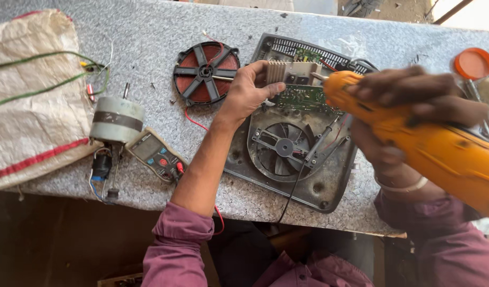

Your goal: The person secures a heatsink to a circuit board using a yellow power drill, then solders a small cylindrical component onto the board using a soldering iron and solder. The person works at a cluttered workbench with a multimeter, fan, and motor parts visible.

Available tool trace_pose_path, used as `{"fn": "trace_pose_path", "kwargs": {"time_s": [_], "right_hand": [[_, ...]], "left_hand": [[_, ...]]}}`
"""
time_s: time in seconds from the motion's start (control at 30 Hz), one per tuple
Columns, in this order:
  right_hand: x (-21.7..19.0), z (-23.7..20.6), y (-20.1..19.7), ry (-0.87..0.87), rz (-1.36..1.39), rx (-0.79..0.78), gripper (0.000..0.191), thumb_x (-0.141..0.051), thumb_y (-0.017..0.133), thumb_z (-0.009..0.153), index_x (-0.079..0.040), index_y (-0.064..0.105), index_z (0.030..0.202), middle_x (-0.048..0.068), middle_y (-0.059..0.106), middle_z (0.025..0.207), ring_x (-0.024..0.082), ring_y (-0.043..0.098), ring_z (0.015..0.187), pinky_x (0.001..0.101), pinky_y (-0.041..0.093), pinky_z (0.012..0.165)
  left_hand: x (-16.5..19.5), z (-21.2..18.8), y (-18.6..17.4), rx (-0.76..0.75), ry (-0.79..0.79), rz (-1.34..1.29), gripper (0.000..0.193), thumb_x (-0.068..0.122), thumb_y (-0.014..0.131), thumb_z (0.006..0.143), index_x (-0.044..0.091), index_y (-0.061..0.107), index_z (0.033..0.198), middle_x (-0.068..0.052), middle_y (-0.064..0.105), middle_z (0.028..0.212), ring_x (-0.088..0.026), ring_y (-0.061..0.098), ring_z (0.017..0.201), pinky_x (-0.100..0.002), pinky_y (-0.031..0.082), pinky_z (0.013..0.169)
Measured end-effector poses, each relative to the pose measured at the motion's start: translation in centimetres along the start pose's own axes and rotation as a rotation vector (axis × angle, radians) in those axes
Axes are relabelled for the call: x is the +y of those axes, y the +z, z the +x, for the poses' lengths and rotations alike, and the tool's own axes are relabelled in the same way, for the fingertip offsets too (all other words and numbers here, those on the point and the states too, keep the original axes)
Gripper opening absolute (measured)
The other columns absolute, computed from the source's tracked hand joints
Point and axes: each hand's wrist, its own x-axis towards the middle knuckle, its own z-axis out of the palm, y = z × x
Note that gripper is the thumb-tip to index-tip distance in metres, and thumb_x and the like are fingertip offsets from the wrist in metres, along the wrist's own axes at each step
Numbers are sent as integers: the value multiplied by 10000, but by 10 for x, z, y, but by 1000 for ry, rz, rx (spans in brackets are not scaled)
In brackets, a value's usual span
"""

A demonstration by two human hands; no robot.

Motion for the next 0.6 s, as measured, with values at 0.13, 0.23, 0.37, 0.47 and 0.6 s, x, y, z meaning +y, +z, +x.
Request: {"fn": "trace_pose_path", "kwargs": {"time_s": [0.13, 0.23, 0.37, 0.47, 0.6], "right_hand": [[-32, -8, -14, 298, -31, 30, 495, -469, 789, 874, -141, 533, 1142, 73, 572, 1063, 197, 670, 967, 371, 619, 893], [-29, -23, -22, 259, -84, 45, 525, -500, 765, 888, -124, 512, 1154, 81, 541, 1090, 191, 641, 989, 352, 610, 888], [-2, -33, -24, 90, -148, 52, 516, -483, 723, 926, -103, 462, 1159, 92, 498, 1091, 206, 604, 986, 355, 608, 848], [5, -33, -23, 40, -158, 53, 425, -385, 717, 945, -115, 444, 1130, 85, 486, 1068, 219, 597, 949, 371, 607, 819], [-5, -35, -26, 285, -90, 130, 388, -352, 695, 939, -122, 476, 1162, 75, 502, 1094, 192, 612, 966, 356, 554, 817]], "left_hand": [[3, 0, 3, 16, -32, 17, 369, 122, 842, 857, 20, 687, 1176, -43, 770, 1053, -94, 715, 918, -251, 606, 778], [3, 0, 4, 26, -38, 33, 366, 127, 848, 851, 22, 694, 1167, -39, 771, 1038, -84, 706, 882, -241, 601, 735], [2, 0, 4, 29, -42, 29, 364, 113, 856, 854, 23, 696, 1169, -41, 775, 1019, -83, 701, 859, -241, 595, 721], [0, 0, 3, 39, -56, 56, 364, 115, 849, 851, 33, 695, 1171, -29, 779, 1033, -72, 707, 870, -231, 595, 720], [-3, 0, 3, 22, -56, 6, 361, 111, 845, 861, 33, 691, 1178, -29, 778, 1043, -70, 701, 874, -229, 585, 708]]}}
